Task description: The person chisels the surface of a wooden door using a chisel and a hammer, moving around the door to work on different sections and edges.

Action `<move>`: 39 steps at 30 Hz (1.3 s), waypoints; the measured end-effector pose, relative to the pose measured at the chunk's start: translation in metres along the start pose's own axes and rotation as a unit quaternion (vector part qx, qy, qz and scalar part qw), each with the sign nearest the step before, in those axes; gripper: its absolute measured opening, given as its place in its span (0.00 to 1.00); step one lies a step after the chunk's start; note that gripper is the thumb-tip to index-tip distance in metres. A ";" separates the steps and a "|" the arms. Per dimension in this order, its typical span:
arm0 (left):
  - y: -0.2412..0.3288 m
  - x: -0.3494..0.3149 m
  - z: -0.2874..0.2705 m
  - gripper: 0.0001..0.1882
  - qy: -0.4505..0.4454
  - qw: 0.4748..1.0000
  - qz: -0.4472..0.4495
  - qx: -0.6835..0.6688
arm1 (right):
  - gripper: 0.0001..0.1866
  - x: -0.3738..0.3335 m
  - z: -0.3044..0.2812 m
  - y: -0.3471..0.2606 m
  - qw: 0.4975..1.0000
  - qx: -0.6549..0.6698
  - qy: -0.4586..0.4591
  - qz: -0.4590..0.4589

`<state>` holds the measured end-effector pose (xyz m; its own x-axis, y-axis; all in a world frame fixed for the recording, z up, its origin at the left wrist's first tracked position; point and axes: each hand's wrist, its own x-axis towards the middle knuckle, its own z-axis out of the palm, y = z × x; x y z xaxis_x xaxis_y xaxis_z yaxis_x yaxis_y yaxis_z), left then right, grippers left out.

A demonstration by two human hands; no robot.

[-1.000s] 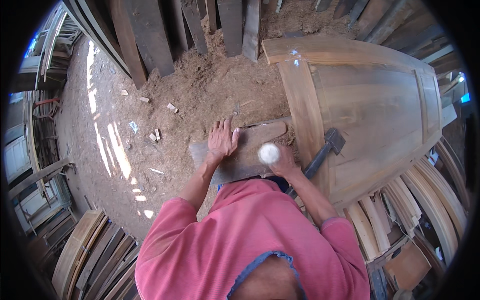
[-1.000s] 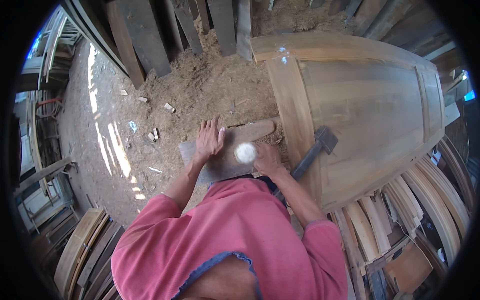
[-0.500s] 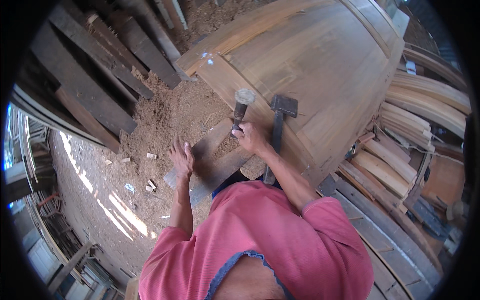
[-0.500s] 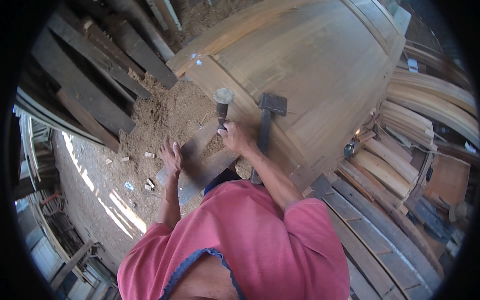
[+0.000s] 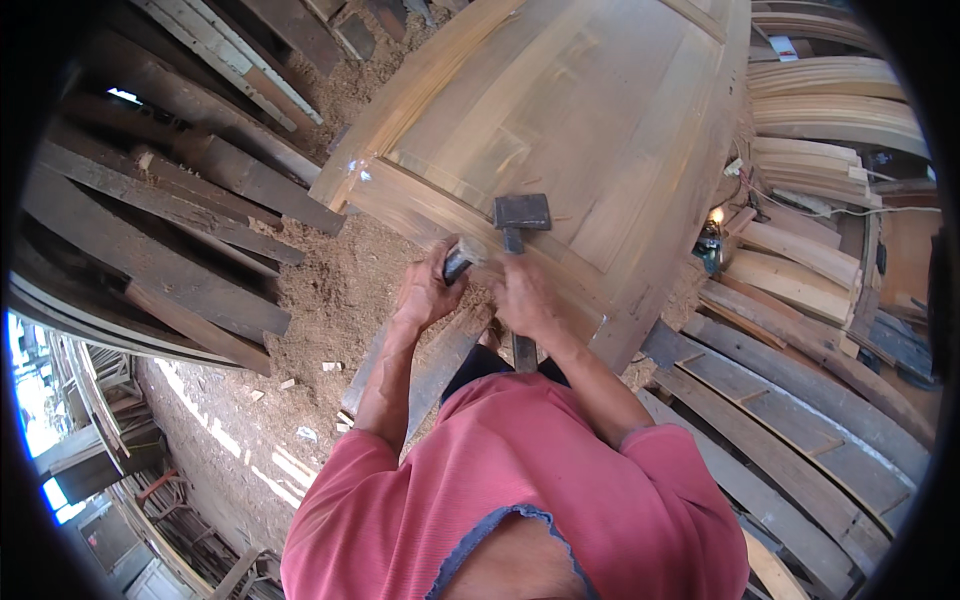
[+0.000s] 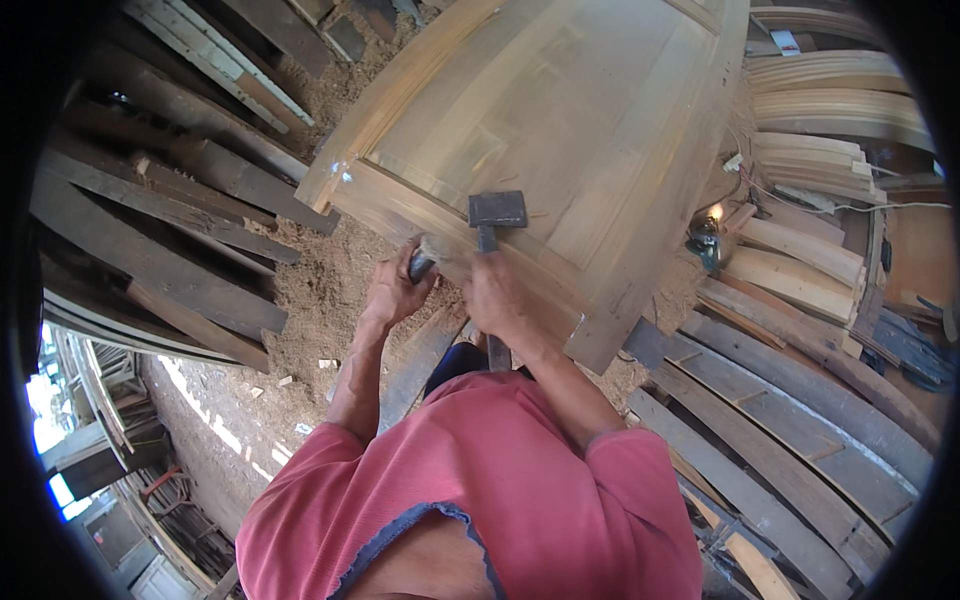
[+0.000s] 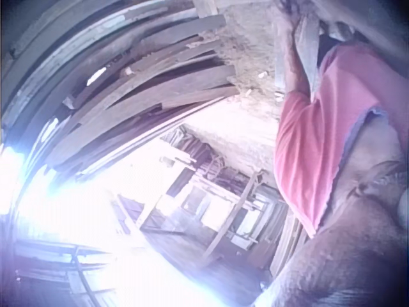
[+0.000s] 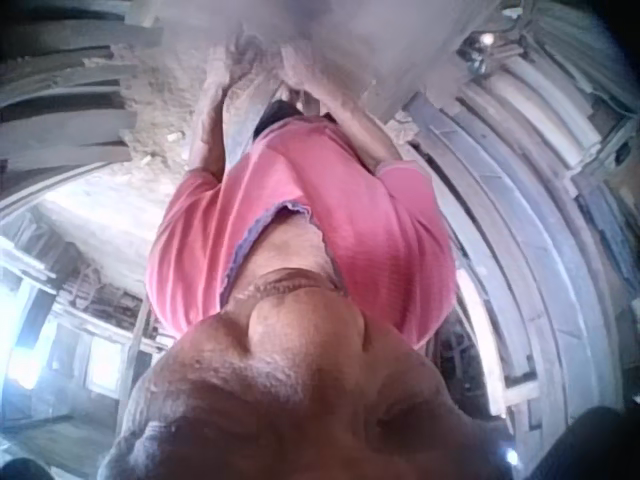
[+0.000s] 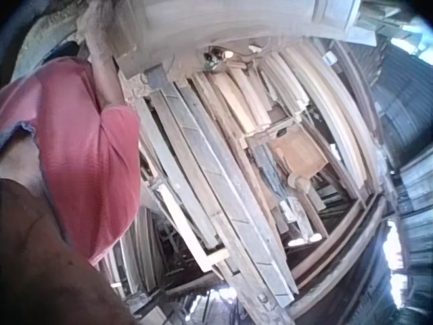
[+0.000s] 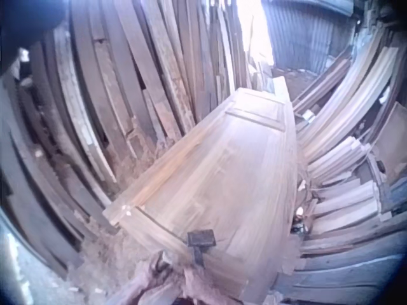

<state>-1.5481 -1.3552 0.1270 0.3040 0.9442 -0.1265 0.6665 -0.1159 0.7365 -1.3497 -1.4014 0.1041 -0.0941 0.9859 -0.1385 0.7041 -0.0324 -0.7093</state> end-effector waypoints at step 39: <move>0.204 -0.007 0.203 0.44 -0.171 0.913 0.335 0.159 | 0.21 -0.162 -0.206 0.208 0.710 0.690 0.015 0.138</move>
<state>-1.2759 -1.4481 0.1434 0.8749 0.4825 0.0413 0.3998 -0.7678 0.5006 -1.0425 -1.5335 0.1213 -0.0563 0.9134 -0.4031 -0.6705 -0.3337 -0.6626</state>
